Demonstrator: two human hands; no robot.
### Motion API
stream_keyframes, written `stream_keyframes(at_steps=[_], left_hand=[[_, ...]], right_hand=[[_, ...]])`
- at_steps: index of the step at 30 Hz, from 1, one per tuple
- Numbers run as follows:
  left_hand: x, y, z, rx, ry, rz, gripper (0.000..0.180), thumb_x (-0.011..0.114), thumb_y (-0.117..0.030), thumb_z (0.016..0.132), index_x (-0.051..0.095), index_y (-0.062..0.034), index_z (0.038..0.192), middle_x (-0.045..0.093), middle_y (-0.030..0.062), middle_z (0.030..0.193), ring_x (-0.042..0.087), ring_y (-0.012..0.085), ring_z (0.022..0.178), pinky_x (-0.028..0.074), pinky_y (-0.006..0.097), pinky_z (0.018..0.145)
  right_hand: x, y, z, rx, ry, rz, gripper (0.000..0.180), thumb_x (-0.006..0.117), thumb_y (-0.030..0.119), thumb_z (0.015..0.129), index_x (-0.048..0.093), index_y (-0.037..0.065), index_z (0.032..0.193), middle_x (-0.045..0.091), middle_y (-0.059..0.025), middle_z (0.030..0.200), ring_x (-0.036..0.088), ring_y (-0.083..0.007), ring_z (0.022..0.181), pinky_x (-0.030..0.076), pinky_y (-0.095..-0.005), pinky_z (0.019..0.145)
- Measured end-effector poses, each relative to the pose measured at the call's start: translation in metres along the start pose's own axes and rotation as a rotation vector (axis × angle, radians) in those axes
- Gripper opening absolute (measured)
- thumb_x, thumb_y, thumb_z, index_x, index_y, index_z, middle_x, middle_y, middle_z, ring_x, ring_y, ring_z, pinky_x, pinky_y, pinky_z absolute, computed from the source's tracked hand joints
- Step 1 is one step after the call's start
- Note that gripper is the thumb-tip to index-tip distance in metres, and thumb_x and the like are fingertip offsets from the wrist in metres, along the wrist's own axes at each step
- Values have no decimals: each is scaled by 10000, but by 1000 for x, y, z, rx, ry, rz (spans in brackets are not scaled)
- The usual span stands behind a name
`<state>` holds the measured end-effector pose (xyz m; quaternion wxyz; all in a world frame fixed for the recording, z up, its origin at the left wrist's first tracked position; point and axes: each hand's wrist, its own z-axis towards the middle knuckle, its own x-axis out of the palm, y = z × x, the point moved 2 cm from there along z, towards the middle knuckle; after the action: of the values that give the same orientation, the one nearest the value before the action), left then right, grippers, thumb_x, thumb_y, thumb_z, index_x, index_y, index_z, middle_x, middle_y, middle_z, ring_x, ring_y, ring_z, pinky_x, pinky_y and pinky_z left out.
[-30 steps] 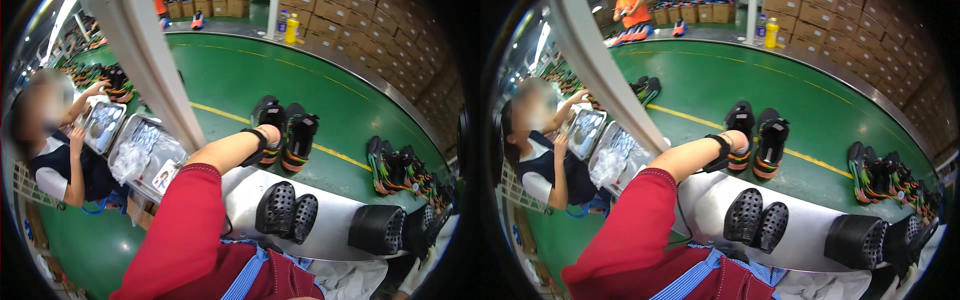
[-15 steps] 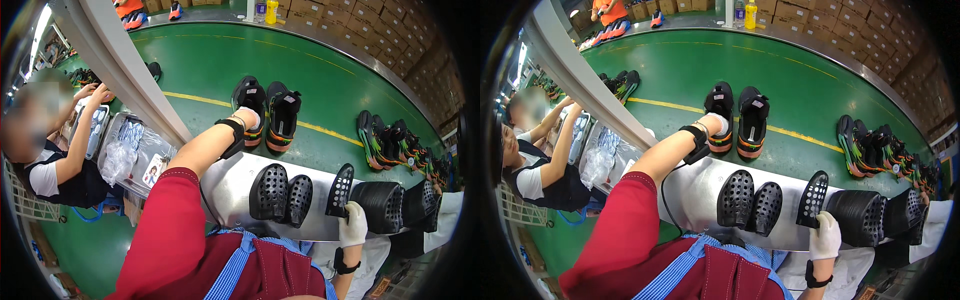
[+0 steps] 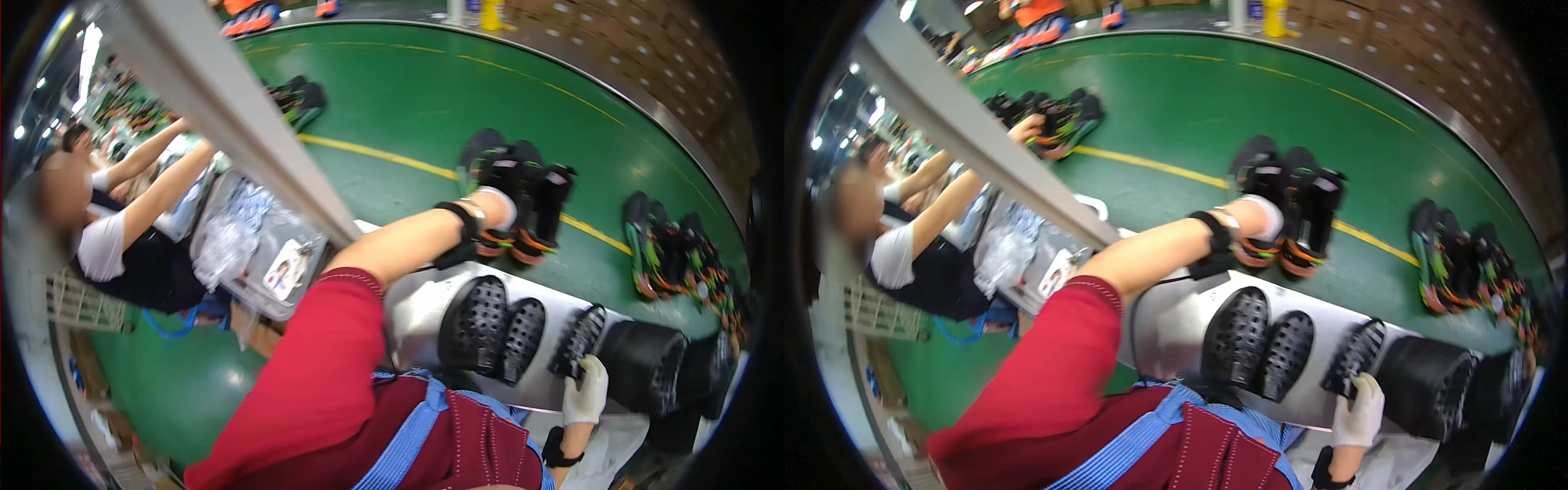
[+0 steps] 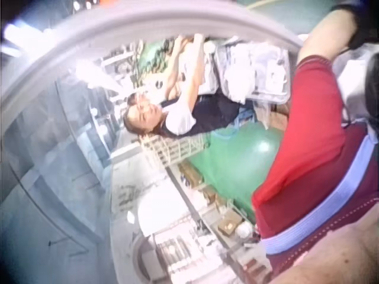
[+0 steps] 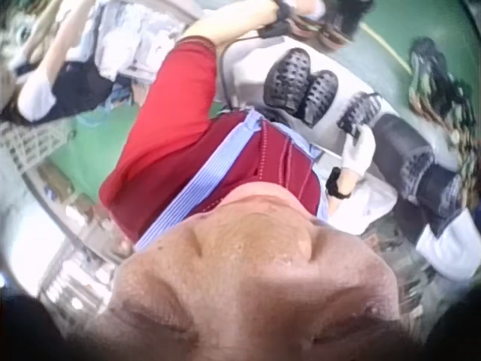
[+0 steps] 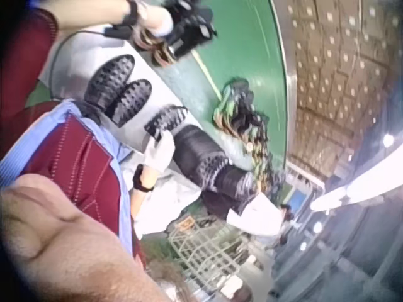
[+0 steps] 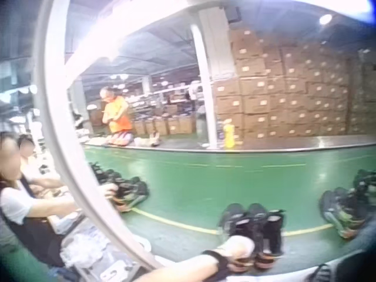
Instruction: Manually inserting components into the interior of shoes on an assembly line station.
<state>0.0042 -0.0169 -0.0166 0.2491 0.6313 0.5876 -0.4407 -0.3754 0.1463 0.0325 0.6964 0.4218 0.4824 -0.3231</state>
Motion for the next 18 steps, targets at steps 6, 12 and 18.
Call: stream_keyframes(at_steps=[6, 12, 18], left_hand=[[13, -11, 18, 52, -176, -44, 253, 657, -216, 775, 731, -67, 965, 699, 141, 979, 667, 281, 872, 520, 420, 778], [34, 16, 24, 128, -308, 5, 217, 631, -211, 791, 737, -61, 907, 696, 160, 891, 667, 301, 800, 525, 426, 729], [-5, 14, -12, -44, 111, -6, 263, 650, -247, 775, 732, -56, 937, 695, 170, 953, 672, 314, 872, 527, 394, 758]], right_hand=[[11, -15, 6, 47, 66, 43, 453, 645, -97, 645, 540, 3, 1075, 559, -177, 1186, 521, -354, 1126, 411, -399, 982], [18, -17, 14, 43, 63, 21, 465, 669, -73, 642, 550, 12, 1083, 568, -177, 1183, 521, -358, 1120, 408, -412, 978], [12, 22, 42, -20, -4, 31, 397, 720, -13, 619, 594, 44, 990, 616, -139, 1102, 568, -337, 1000, 460, -397, 889]])
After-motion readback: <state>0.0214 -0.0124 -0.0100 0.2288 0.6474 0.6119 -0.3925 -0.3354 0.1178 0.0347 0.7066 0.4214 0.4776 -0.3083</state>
